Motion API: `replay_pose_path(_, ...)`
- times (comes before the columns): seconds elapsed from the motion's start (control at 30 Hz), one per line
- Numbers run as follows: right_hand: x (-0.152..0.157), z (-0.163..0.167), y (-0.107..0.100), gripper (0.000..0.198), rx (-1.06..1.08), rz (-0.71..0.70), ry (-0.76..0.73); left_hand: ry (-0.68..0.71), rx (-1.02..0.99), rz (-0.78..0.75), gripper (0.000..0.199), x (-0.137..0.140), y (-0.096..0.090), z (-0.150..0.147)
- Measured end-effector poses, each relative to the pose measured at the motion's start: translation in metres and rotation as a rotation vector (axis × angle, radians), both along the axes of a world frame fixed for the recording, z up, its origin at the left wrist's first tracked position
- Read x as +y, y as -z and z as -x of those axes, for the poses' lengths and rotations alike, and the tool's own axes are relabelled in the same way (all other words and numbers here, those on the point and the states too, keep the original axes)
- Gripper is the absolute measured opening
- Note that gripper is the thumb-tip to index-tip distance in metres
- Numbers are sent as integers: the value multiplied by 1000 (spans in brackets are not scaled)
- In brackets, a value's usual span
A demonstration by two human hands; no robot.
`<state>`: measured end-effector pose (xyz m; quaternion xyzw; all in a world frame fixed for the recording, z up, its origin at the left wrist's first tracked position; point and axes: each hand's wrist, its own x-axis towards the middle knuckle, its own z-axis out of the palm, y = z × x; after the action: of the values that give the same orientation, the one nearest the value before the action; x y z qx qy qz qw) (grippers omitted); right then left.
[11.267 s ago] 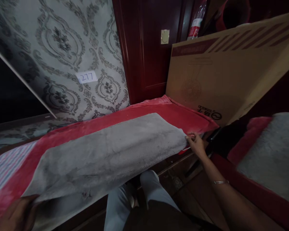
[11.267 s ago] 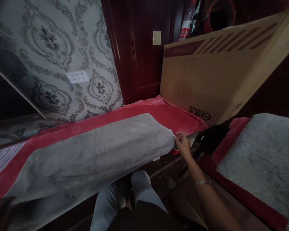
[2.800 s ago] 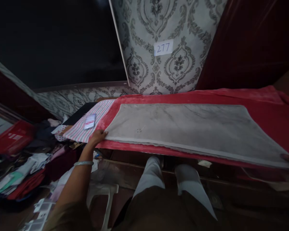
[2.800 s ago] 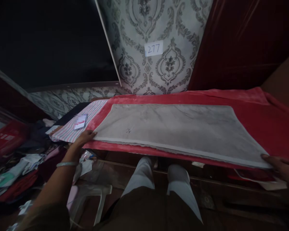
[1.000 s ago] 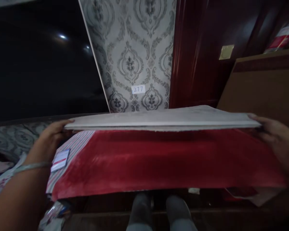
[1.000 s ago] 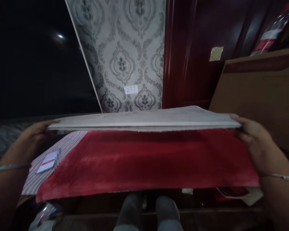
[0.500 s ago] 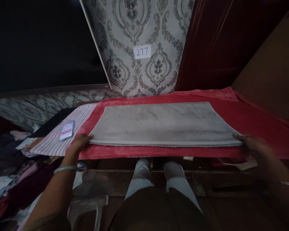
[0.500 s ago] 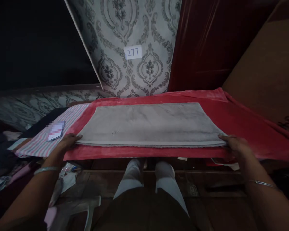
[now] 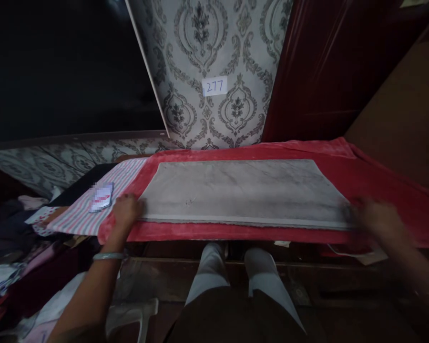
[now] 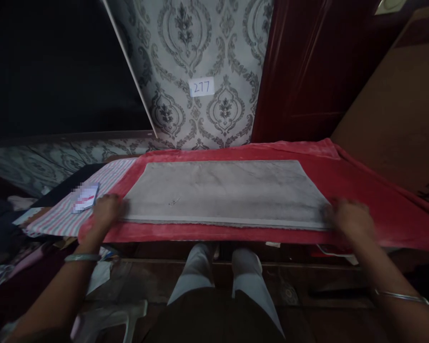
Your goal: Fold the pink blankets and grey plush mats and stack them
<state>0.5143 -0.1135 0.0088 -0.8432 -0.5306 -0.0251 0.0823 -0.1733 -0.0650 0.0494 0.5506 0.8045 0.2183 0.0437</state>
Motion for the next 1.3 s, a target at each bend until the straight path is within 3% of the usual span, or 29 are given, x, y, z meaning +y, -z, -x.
replay_pose_path(0.07,17,40,-6,59,-64,-177,-231,147,163,-46,52,14,0,-36)
replay_pose_path(0.13,33,85,-6,61,-71,-256,-425,411,334,-57,58,26,6,-79)
replay_pose_path(0.23,46,138,12,58,-73,-173,-600,688,402,45,63,34,27,-129)
replay_pose_path(0.3,46,154,30,58,-63,-60,-651,721,396,109,65,33,41,-143)
replay_pose_path(0.37,43,156,46,59,-57,-12,-664,708,387,138,67,31,51,-145)
replay_pose_path(0.5,42,141,66,64,-61,-49,-672,705,403,124,69,25,55,-139)
replay_pose_path(0.67,56,143,68,64,-58,-58,-676,714,399,16,67,18,55,-140)
replay_pose_path(0.73,68,164,56,60,-69,-90,-718,745,387,3,64,16,56,-141)
replay_pose_path(0.83,90,217,32,55,-68,-181,-904,757,355,45,63,14,55,-143)
replay_pose_path(0.9,104,253,21,55,-59,-159,-1010,755,331,56,65,12,53,-144)
replay_pose_path(0.97,115,276,20,57,-60,-79,-1051,753,303,59,69,11,50,-144)
replay_pose_path(1.07,122,282,33,59,-59,-8,-1065,755,252,80,74,12,43,-135)
replay_pose_path(1.13,124,275,43,59,-43,-14,-1087,666,244,92,74,14,39,-120)
replay_pose_path(1.2,130,269,45,59,-25,-19,-1099,487,277,90,74,16,39,-101)
replay_pose_path(1.3,150,285,28,50,-15,-32,-1117,302,333,68,75,16,49,-80)
